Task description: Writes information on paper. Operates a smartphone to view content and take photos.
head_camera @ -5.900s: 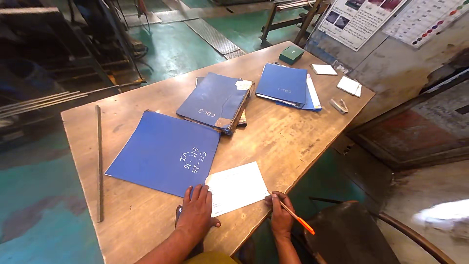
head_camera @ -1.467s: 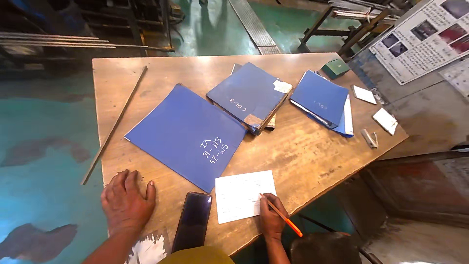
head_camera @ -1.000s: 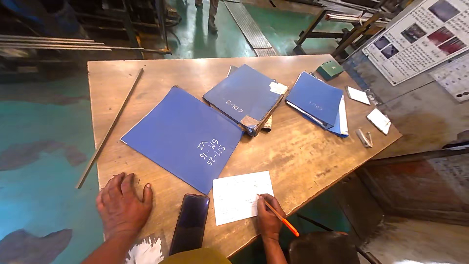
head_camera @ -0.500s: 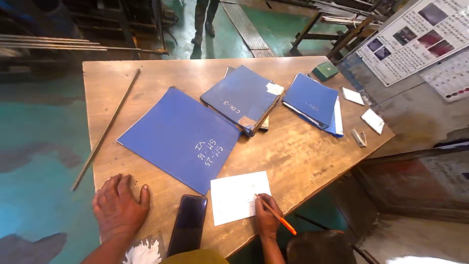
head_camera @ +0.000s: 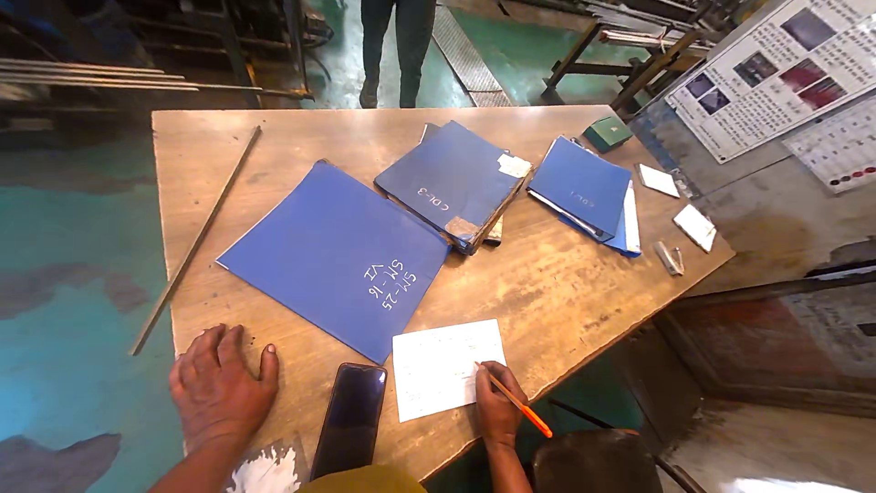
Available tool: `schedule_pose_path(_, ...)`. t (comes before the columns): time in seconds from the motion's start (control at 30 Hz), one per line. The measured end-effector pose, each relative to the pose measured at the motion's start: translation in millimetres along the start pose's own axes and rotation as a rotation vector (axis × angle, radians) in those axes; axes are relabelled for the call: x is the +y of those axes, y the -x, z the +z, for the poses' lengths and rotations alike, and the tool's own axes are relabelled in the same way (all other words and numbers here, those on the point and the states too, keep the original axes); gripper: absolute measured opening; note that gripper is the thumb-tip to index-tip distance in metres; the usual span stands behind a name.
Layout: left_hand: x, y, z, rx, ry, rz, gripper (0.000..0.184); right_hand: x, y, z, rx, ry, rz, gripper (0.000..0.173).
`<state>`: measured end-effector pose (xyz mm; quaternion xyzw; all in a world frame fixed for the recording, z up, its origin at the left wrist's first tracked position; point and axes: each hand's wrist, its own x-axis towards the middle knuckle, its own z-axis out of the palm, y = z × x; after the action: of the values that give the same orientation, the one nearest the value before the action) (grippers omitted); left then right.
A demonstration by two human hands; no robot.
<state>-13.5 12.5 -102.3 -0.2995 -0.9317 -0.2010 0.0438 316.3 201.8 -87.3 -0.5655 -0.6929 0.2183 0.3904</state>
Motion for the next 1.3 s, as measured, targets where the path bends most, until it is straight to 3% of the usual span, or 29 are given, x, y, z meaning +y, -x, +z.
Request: schedule_pose_path(1.3,3.8,-1.4,-4.9,-0.025,0.011,-0.003,0.068,-3.9,-1.8,0.4,0.006,0.036,0.035,0.013)
